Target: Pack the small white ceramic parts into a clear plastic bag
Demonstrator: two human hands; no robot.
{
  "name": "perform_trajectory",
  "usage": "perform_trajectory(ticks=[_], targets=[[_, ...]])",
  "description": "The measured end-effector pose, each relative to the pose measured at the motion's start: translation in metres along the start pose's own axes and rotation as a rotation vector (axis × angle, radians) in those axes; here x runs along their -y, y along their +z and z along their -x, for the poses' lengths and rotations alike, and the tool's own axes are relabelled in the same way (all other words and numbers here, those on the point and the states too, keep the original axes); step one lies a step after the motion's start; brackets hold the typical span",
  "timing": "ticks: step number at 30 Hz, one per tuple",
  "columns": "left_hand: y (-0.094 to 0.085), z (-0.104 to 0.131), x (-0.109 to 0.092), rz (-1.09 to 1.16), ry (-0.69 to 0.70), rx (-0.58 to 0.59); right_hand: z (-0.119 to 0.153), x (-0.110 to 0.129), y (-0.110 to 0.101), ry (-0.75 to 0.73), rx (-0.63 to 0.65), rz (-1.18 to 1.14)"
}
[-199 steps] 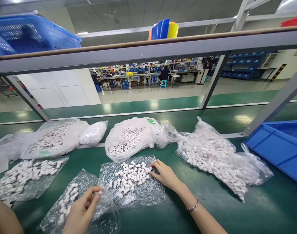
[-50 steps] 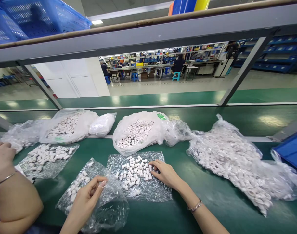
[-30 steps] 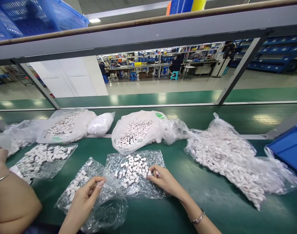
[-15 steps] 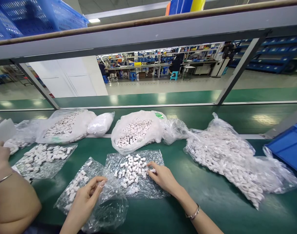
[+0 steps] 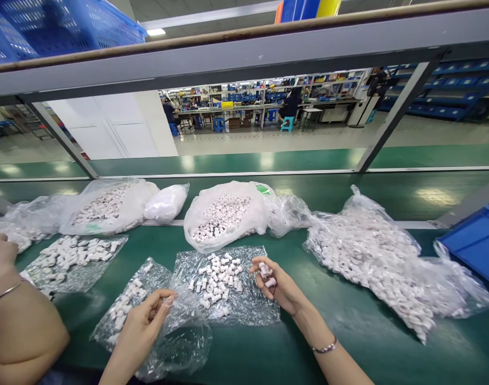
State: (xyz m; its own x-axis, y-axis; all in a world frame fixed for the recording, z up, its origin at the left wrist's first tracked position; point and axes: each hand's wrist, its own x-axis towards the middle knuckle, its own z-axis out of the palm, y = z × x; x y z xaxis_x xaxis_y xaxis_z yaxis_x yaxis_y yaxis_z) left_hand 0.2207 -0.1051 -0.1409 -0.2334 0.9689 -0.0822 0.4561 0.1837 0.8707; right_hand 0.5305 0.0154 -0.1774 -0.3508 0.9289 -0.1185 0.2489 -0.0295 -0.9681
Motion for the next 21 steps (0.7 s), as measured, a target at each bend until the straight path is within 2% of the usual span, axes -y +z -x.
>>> perform_trajectory(ticks=[3,8,14,17,21], targets=[[0.000,0.000,-0.002,-0.002,0.000,0.014,0.003,0.001,0.004,0.006,0.012,0.068],[0.000,0.002,-0.002,0.000,0.009,-0.007,0.009,0.000,0.026,-0.065,0.016,0.309],[0.000,0.002,0.001,-0.015,0.014,-0.013,0.010,-0.012,0.043,-0.097,0.051,0.752],[-0.003,-0.001,0.003,-0.040,0.048,-0.008,0.011,-0.008,0.039,-0.074,0.058,0.788],[-0.008,-0.004,-0.003,-0.124,0.097,0.009,0.024,0.030,0.034,-0.027,0.140,0.625]])
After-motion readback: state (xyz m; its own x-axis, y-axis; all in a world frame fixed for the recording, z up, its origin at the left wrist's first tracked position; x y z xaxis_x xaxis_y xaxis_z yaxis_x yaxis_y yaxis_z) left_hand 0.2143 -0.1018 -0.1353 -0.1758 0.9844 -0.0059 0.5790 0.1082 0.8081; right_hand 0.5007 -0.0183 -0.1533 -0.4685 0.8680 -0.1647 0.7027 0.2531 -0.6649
